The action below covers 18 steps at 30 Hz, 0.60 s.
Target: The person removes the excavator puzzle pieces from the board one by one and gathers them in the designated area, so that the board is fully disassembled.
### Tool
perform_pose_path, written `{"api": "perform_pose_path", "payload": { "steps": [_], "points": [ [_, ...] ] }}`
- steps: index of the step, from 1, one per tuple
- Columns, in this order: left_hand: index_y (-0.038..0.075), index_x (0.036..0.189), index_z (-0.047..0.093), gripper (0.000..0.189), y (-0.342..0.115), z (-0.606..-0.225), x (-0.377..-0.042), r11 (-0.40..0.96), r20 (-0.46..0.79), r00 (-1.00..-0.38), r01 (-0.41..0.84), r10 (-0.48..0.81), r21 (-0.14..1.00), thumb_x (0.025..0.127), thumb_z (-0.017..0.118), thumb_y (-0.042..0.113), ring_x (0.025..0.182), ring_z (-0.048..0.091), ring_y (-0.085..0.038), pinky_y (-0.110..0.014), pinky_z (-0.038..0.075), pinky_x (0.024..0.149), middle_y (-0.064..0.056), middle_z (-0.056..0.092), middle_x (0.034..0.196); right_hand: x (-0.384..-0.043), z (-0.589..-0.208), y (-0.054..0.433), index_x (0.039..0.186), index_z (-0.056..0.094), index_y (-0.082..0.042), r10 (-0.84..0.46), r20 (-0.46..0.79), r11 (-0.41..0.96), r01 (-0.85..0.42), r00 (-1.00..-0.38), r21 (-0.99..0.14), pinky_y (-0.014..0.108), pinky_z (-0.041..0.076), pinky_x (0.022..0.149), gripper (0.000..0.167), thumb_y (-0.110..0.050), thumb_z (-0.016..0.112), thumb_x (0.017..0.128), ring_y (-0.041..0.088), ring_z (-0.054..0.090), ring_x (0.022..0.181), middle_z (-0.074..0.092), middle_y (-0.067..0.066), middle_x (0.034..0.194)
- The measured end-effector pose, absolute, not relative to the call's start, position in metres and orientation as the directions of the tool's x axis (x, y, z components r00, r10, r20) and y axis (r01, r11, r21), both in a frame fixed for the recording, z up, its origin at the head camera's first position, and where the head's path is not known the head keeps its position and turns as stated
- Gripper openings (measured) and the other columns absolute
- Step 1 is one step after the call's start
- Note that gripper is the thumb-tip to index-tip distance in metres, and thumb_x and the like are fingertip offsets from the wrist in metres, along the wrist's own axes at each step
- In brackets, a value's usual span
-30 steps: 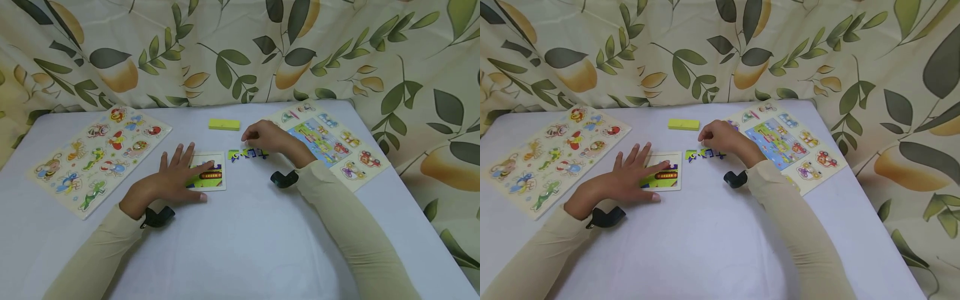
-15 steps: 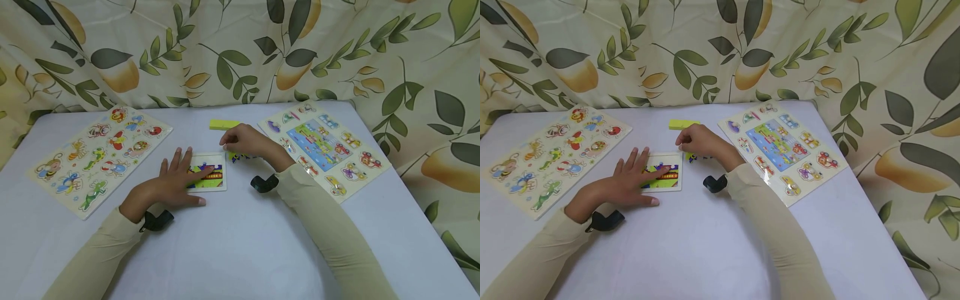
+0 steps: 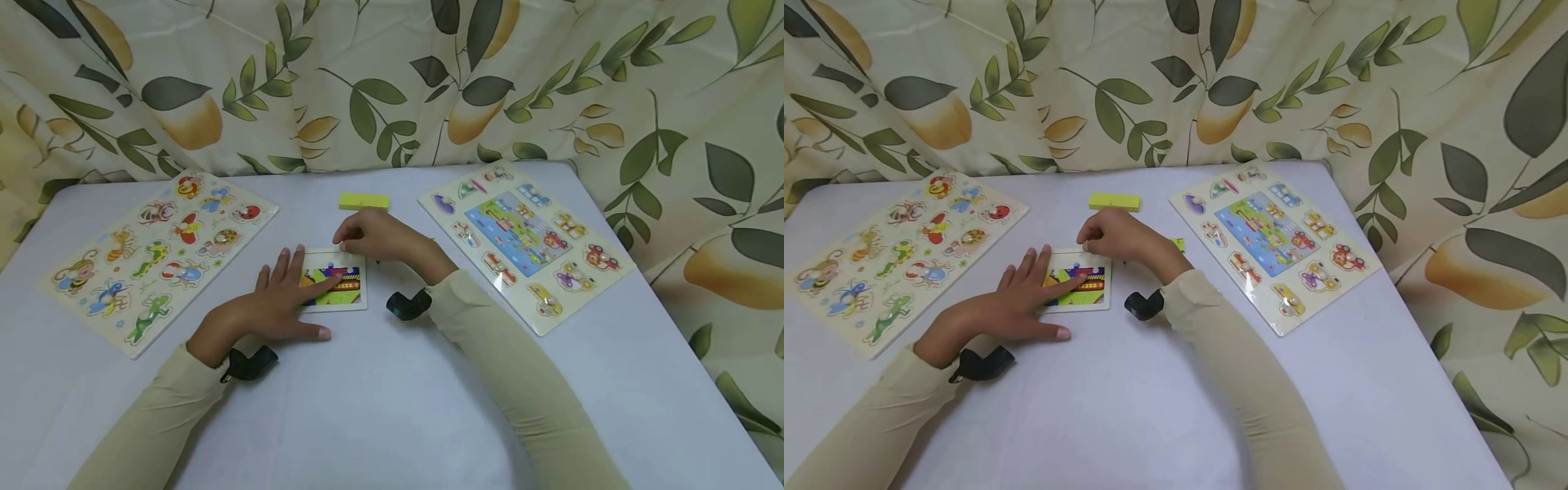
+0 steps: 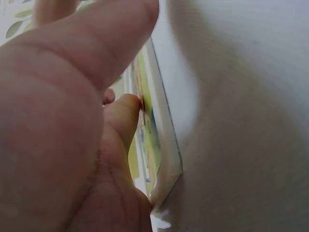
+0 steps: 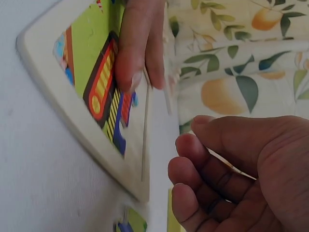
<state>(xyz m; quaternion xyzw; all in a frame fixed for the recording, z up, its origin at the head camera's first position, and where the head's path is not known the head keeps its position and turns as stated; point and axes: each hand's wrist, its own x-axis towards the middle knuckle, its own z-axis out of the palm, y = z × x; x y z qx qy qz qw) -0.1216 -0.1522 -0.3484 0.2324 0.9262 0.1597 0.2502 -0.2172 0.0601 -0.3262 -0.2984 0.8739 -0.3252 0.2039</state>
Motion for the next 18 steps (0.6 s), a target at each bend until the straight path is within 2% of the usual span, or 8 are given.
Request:
{"api": "perform_pose_path", "payload": {
  "steps": [6,18],
  "points": [
    [0.028,0.154,0.03,0.087,-0.153,-0.352,-0.122,0.842,-0.382,-0.771,0.355,0.509,0.407,0.082,0.066,0.062,0.138,-0.024,-0.048,-0.069,-0.009,0.104,-0.027,-0.022,0.155,-0.215,-0.332,0.046,0.11,0.072,-0.006,-0.684,-0.181,0.6,-0.404,-0.706,-0.691,0.024,0.047,0.085,0.017,-0.009,0.063,0.095,0.013,0.059,0.091,0.069,0.001,0.099],
    [0.028,0.154,0.028,0.087,-0.153,-0.354,-0.123,0.841,-0.384,-0.766,0.367,0.516,0.397,0.084,0.065,0.061,0.137,-0.026,-0.048,-0.07,-0.009,0.103,-0.026,-0.025,0.154,-0.21,-0.333,0.032,0.114,0.071,-0.004,-0.713,-0.184,0.582,-0.424,-0.677,-0.694,0.023,0.047,0.085,0.02,-0.007,0.061,0.096,0.011,0.061,0.092,0.071,0.003,0.103]
  ]
}}
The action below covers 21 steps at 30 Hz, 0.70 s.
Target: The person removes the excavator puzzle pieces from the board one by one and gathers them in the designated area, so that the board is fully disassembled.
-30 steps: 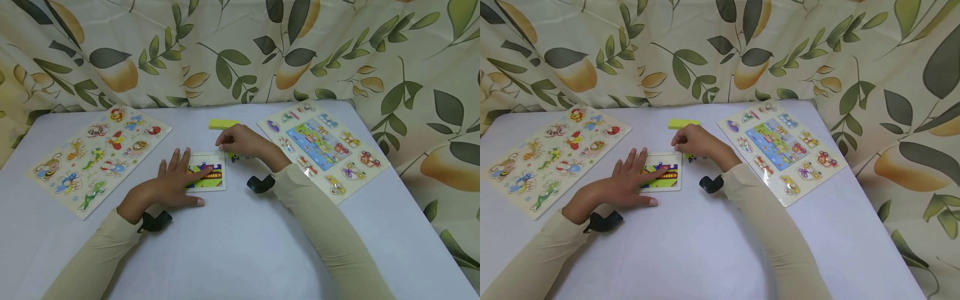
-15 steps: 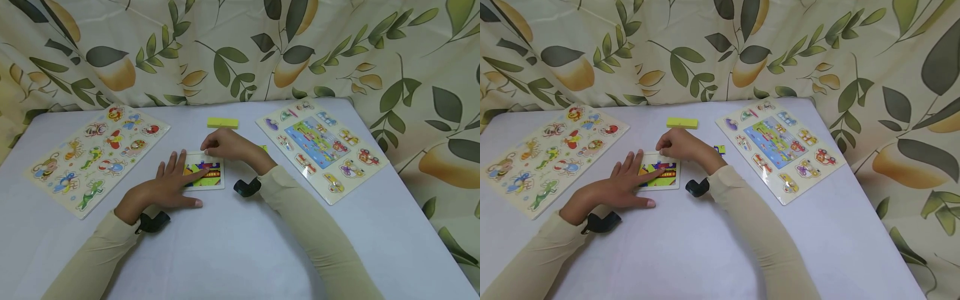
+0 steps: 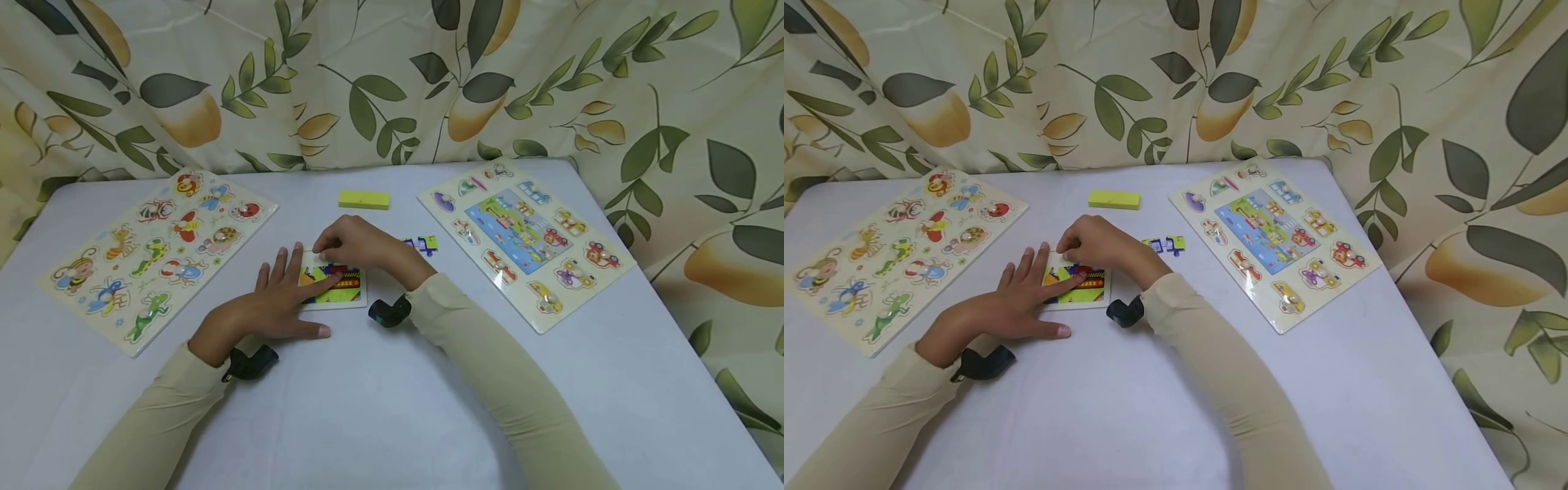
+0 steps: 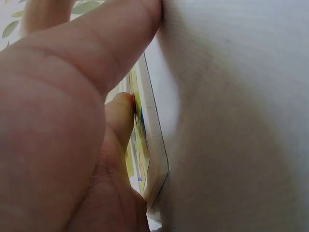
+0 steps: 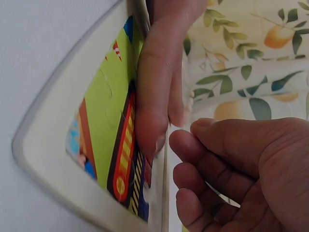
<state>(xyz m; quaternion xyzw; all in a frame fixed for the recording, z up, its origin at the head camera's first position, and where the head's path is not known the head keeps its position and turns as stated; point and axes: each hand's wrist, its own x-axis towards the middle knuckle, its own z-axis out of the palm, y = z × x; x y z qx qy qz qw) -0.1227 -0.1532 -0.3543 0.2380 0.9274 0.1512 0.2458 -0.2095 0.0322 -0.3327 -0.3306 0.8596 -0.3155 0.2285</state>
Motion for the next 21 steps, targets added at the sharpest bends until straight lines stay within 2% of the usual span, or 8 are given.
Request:
{"api": "perform_pose_path", "payload": {
  "steps": [8,21],
  "points": [
    [0.031,0.154,0.026,0.087,-0.154,-0.356,-0.123,0.837,-0.379,-0.764,0.374,0.522,0.4,0.083,0.064,0.064,0.137,-0.027,-0.048,-0.071,-0.011,0.102,-0.025,-0.026,0.154,-0.206,-0.335,0.023,0.115,0.071,-0.004,-0.727,-0.183,0.571,-0.434,-0.662,-0.697,0.023,0.047,0.084,0.022,-0.007,0.06,0.096,0.01,0.061,0.092,0.071,0.002,0.102],
    [0.03,0.154,0.027,0.088,-0.154,-0.356,-0.122,0.838,-0.373,-0.769,0.371,0.519,0.4,0.083,0.065,0.064,0.137,-0.027,-0.048,-0.07,-0.011,0.102,-0.024,-0.026,0.154,-0.204,-0.339,0.016,0.112,0.071,-0.003,-0.733,-0.202,0.576,-0.435,-0.649,-0.692,0.023,0.047,0.08,0.02,-0.007,0.06,0.097,0.012,0.06,0.087,0.07,0.001,0.097]
  ]
}}
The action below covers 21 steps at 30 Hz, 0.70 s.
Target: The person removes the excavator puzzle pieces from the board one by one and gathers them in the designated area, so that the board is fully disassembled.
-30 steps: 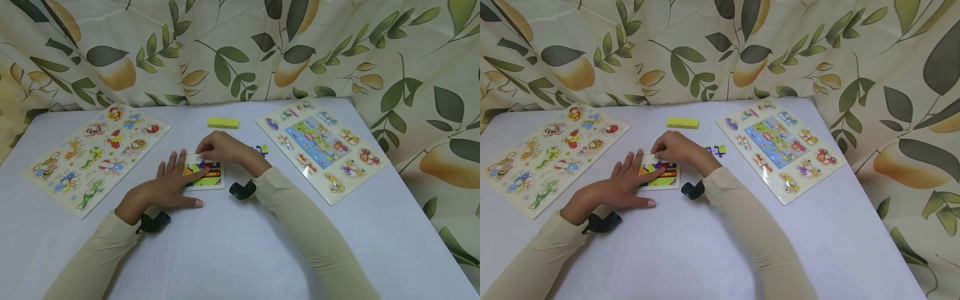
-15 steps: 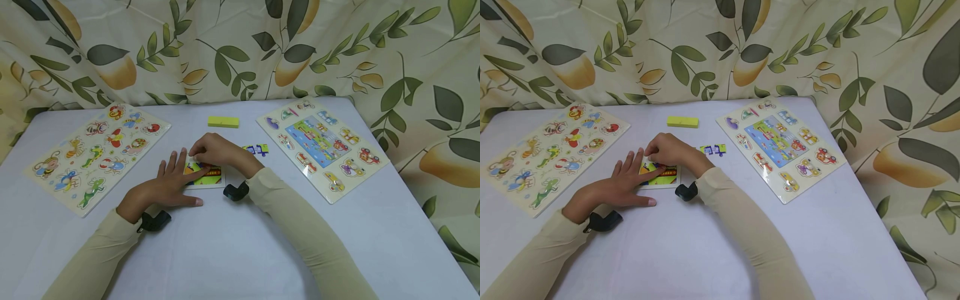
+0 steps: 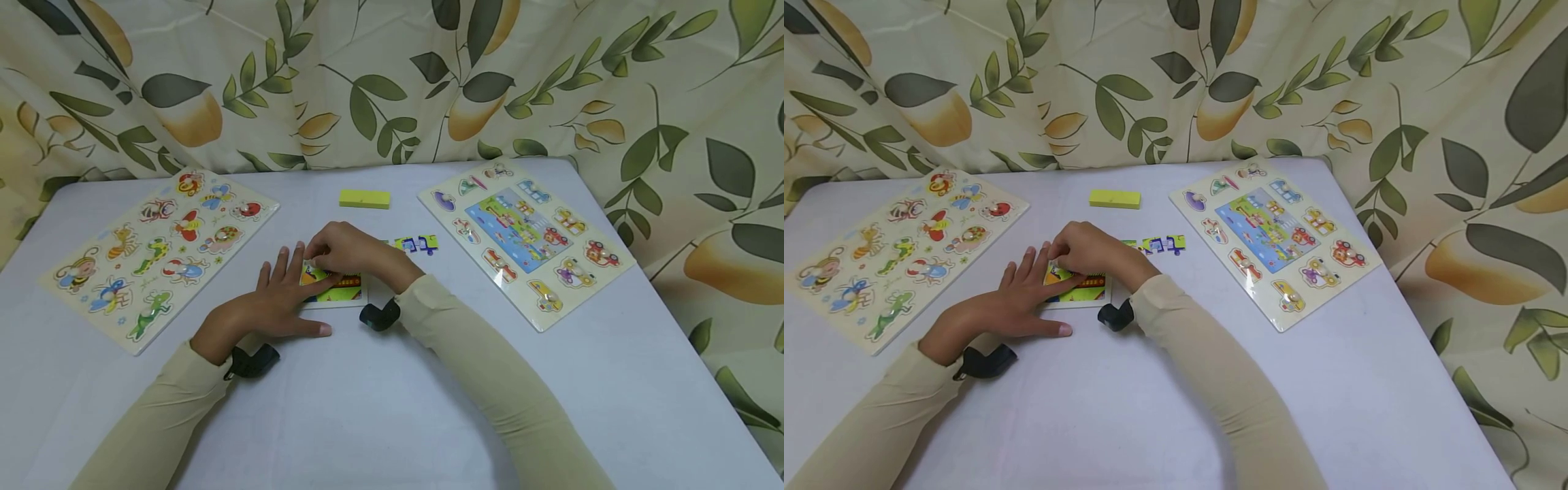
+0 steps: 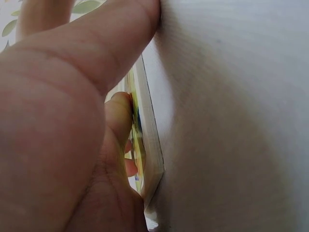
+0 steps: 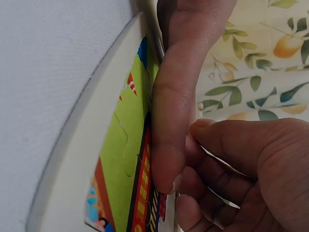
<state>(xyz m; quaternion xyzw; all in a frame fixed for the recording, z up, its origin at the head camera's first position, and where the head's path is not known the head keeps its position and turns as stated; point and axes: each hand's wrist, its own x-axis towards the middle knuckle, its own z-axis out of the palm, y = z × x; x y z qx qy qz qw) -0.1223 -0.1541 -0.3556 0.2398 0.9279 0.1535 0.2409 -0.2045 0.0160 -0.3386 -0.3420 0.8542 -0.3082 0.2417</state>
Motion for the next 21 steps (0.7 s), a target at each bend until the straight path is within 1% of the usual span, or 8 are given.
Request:
{"api": "perform_pose_path", "payload": {
  "steps": [10,15,21],
  "points": [
    [0.027,0.154,0.028,0.087,-0.1548,-0.3558,-0.121,0.828,-0.366,-0.764,0.378,0.532,0.415,0.084,0.066,0.06,0.137,-0.027,-0.048,-0.07,-0.011,0.102,-0.024,-0.026,0.154,-0.2026,-0.3397,0.0143,0.111,0.071,-0.005,-0.737,-0.205,0.578,-0.444,-0.644,-0.684,0.022,0.046,0.083,0.019,-0.009,0.059,0.097,0.01,0.06,0.091,0.069,0.0,0.099],
    [0.026,0.154,0.029,0.086,-0.1548,-0.3555,-0.1204,0.826,-0.366,-0.764,0.373,0.532,0.422,0.084,0.066,0.06,0.137,-0.028,-0.047,-0.07,-0.011,0.102,-0.023,-0.025,0.155,-0.2013,-0.3398,0.0144,0.11,0.072,-0.006,-0.74,-0.207,0.573,-0.438,-0.64,-0.693,0.023,0.046,0.081,0.018,-0.01,0.059,0.098,0.011,0.059,0.088,0.069,-0.001,0.096],
    [0.026,0.154,0.03,0.085,-0.1553,-0.3556,-0.1207,0.821,-0.359,-0.762,0.382,0.54,0.424,0.084,0.066,0.06,0.136,-0.029,-0.047,-0.07,-0.012,0.102,-0.023,-0.025,0.155,-0.2002,-0.3409,0.0157,0.11,0.071,-0.006,-0.749,-0.19,0.559,-0.45,-0.635,-0.697,0.023,0.046,0.08,0.018,-0.008,0.06,0.097,0.012,0.059,0.089,0.068,0.0,0.097]
  ]
}}
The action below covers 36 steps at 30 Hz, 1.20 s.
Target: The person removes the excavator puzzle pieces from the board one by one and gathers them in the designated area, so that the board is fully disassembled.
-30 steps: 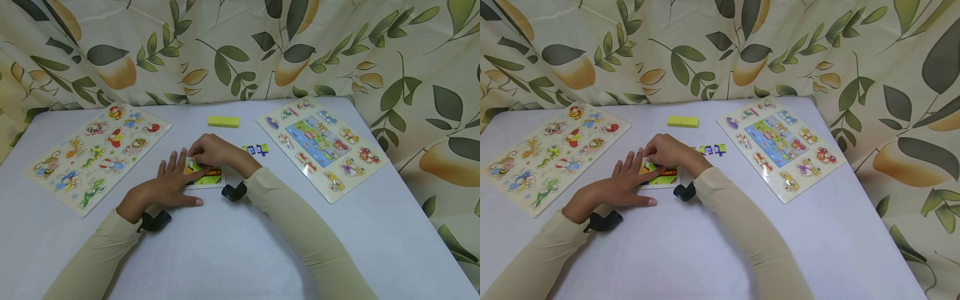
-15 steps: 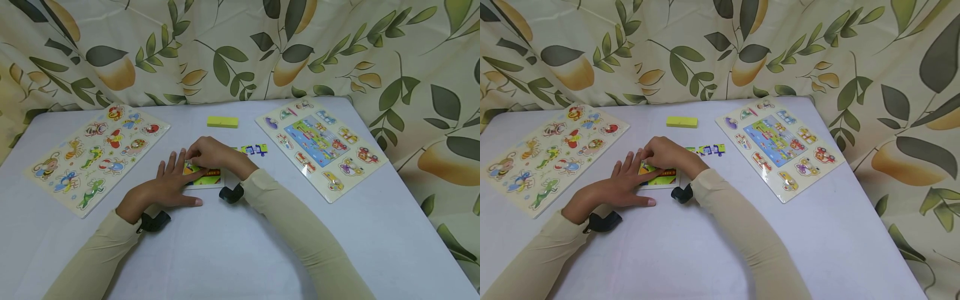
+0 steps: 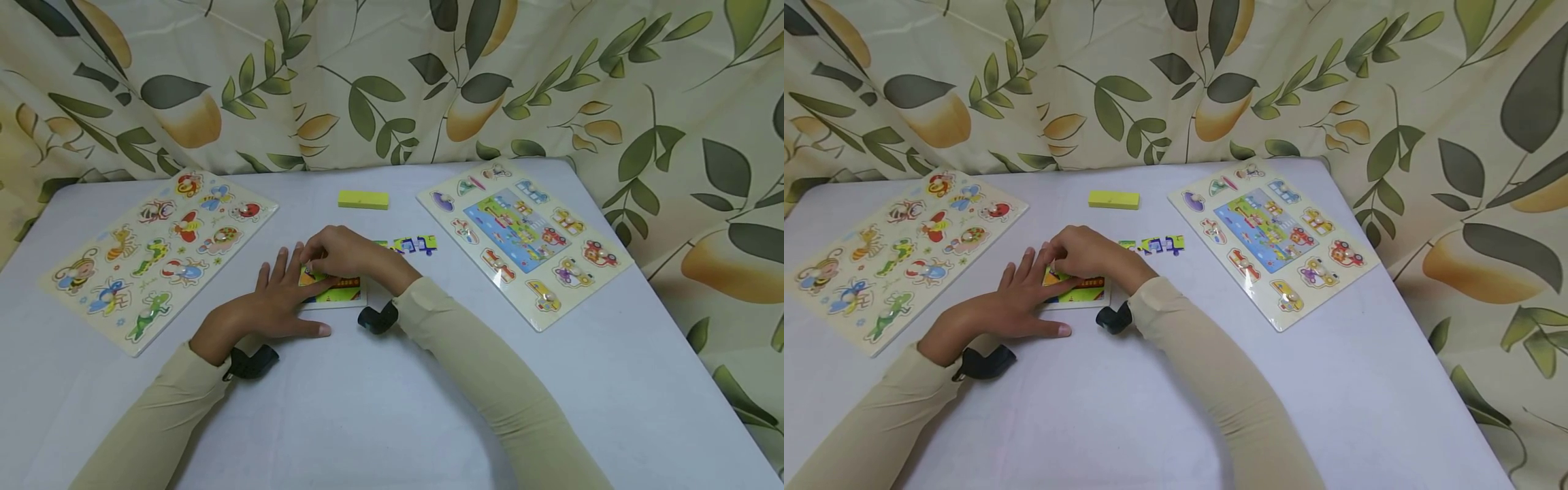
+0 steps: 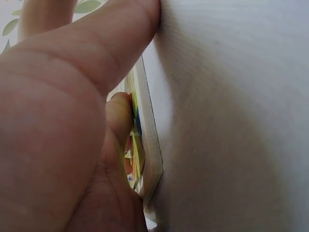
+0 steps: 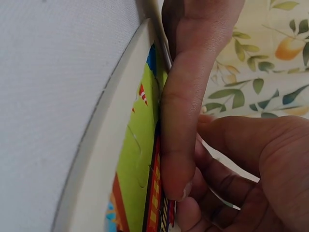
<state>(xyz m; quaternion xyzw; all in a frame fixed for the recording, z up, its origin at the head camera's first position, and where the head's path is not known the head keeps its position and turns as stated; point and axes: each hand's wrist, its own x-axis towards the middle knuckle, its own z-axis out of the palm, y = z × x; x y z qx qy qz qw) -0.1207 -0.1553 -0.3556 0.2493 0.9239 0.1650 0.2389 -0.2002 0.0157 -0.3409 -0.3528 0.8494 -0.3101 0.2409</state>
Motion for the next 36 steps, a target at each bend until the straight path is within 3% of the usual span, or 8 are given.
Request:
{"api": "perform_pose_path", "payload": {
  "steps": [18,36],
  "points": [
    [0.026,0.154,0.031,0.086,-0.1542,-0.3566,-0.1214,0.825,-0.355,-0.767,0.381,0.534,0.417,0.083,0.066,0.061,0.136,-0.027,-0.049,-0.071,-0.01,0.102,-0.023,-0.023,0.156,-0.2001,-0.3422,0.0176,0.113,0.069,-0.005,-0.747,-0.196,0.552,-0.427,-0.635,-0.716,0.023,0.045,0.078,0.019,-0.011,0.06,0.097,0.013,0.056,0.087,0.066,0.0,0.095],
    [0.029,0.155,0.026,0.088,-0.1544,-0.3554,-0.122,0.839,-0.375,-0.764,0.391,0.525,0.377,0.083,0.062,0.066,0.137,-0.027,-0.048,-0.071,-0.01,0.102,-0.024,-0.024,0.155,-0.1982,-0.3406,0.0171,0.104,0.069,-0.005,-0.74,-0.166,0.523,-0.402,-0.652,-0.752,0.023,0.044,0.072,0.012,-0.004,0.06,0.095,0.013,0.055,0.08,0.065,0.002,0.089]
  ]
}}
